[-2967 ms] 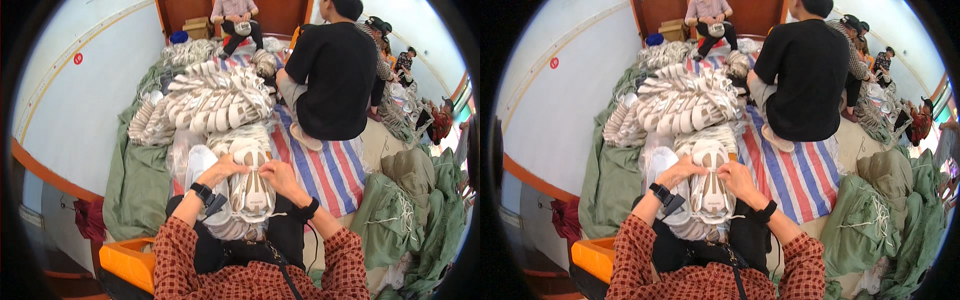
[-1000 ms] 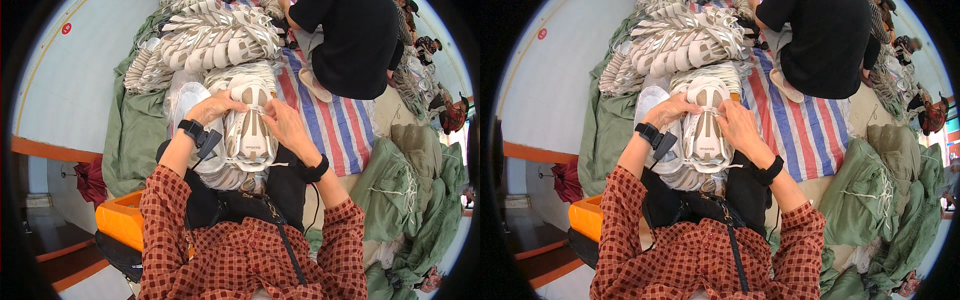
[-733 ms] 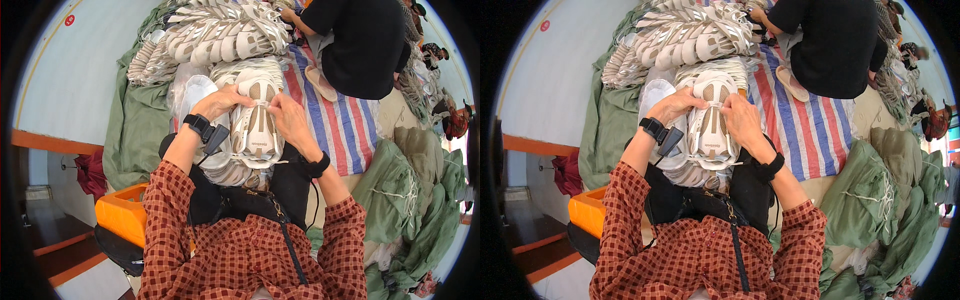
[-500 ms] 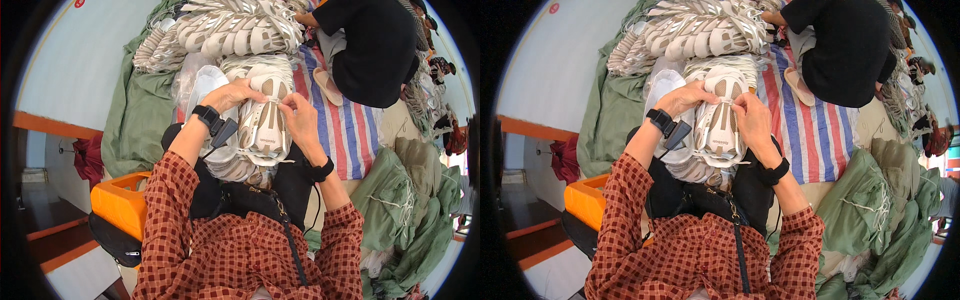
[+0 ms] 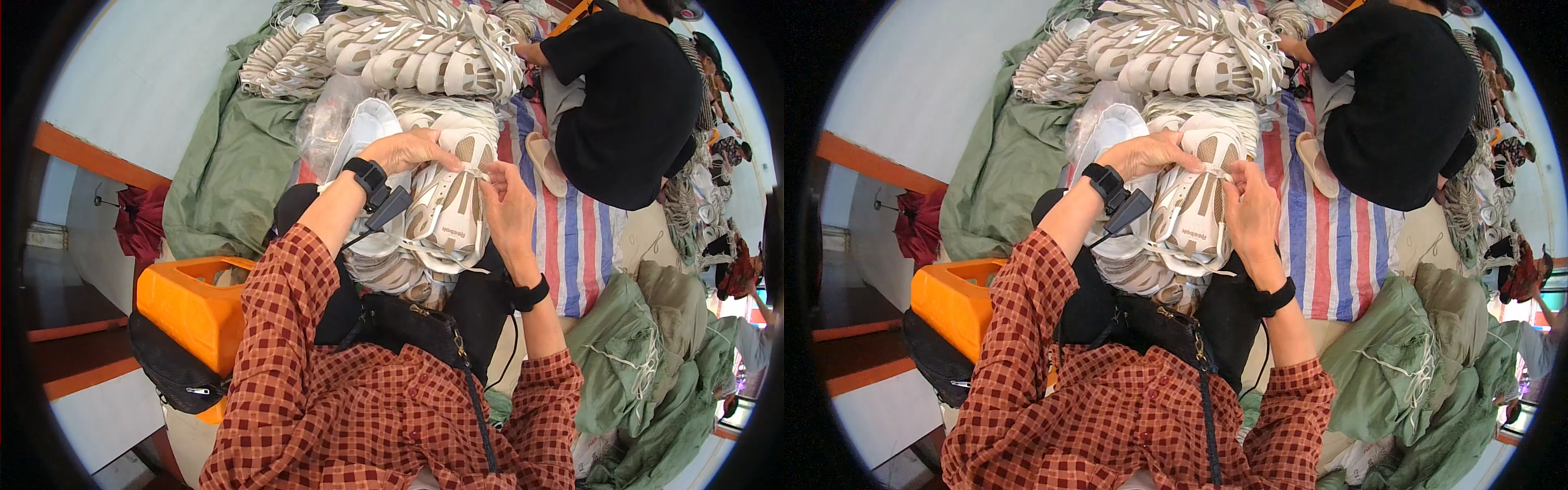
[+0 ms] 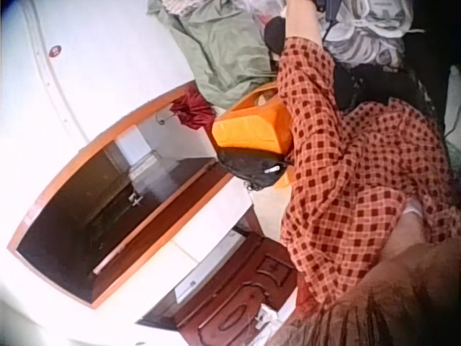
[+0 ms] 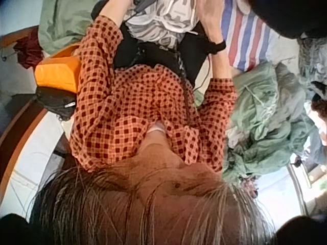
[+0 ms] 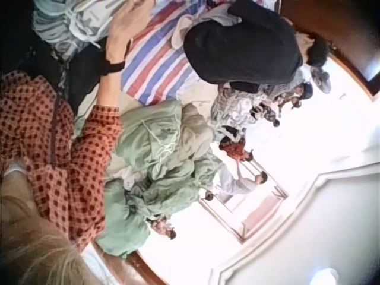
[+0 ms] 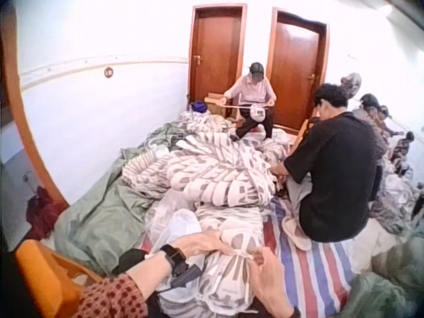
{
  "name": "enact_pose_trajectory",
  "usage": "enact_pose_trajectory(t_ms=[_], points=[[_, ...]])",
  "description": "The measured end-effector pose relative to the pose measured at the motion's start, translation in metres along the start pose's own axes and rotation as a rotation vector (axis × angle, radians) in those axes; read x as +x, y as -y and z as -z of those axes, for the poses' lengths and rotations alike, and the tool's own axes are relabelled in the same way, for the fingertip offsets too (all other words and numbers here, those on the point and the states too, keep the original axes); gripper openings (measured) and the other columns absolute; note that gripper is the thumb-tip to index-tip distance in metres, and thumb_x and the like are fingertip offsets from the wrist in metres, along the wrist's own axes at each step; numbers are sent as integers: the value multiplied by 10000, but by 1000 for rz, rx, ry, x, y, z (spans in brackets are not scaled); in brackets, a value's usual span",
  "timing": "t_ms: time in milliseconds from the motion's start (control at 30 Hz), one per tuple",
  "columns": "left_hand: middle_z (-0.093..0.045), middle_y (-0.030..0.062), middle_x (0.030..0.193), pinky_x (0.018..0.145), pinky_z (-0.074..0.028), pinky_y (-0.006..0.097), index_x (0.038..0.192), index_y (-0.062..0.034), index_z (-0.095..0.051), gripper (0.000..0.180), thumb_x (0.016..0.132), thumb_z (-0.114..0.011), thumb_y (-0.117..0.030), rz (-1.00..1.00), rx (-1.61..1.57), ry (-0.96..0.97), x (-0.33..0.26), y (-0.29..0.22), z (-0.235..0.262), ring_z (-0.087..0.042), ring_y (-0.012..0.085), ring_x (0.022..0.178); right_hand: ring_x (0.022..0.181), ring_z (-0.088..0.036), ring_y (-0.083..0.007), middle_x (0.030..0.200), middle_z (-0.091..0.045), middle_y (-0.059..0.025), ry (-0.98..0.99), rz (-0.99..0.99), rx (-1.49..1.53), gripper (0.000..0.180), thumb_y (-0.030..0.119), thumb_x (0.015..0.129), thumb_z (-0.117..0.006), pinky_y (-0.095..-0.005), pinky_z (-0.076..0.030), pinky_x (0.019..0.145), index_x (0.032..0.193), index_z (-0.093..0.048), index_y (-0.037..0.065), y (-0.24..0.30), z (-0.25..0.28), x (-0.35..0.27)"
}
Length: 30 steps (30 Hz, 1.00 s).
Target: Insert and thread laces through the eyelets of a shoe component.
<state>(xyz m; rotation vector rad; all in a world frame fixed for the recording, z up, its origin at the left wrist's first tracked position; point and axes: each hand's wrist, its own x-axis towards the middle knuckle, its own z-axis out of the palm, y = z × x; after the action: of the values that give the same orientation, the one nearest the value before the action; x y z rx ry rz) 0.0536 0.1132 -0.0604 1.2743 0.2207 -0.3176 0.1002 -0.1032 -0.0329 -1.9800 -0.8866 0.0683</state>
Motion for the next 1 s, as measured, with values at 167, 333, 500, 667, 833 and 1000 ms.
enact_pose_trajectory(t_ms=[167,333,500,667,833,1000], points=[[-680,73,1056,818,-494,278,1164,-34,-598,499,718,-807,-113,-54,-4,-38,4,4,-1,-641,155,910,718,-629,-284,845,-644,-144,-62,134,-78,249,-19,789,-649,-379,-490,679,1025,-581,18,2,-3,-2],[-681,74,1052,841,-485,277,1156,-32,-601,498,713,-808,-125,-58,1,-76,-4,-5,-10,-637,153,916,733,-621,-278,864,-642,-130,-94,119,-84,249,-36,788,-639,-373,-483,699,1025,-589,24,0,-7,-2],[-635,59,1144,899,-440,255,1209,-33,-565,568,711,-817,-135,-56,-30,-26,-3,-3,-8,-587,143,1011,731,-613,-266,868,-638,-112,-16,252,-132,339,-36,787,-643,-364,-486,711,1112,-591,44,5,-8,1],[-638,77,1124,890,-443,253,1216,-25,-556,564,734,-800,-189,-140,106,-143,-15,-7,-17,-596,154,975,752,-628,-230,848,-648,-106,43,102,-19,390,-16,795,-648,-336,-494,710,1173,-577,54,10,9,1],[-565,162,1112,890,-434,422,1163,-29,-543,523,710,-749,-189,-413,865,-908,-34,-6,-55,-542,336,1039,737,-598,-139,812,-634,-45,111,-77,116,442,44,801,-677,-285,-480,716,1226,-556,57,-3,24,-6],[-539,113,1036,812,-363,419,948,-91,-613,293,678,-717,-137,-703,1311,-881,-52,-14,-93,-509,292,988,760,-562,-97,794,-606,-2,178,-110,252,494,44,795,-687,-251,-452,756,1263,-531,30,-15,29,-9]])
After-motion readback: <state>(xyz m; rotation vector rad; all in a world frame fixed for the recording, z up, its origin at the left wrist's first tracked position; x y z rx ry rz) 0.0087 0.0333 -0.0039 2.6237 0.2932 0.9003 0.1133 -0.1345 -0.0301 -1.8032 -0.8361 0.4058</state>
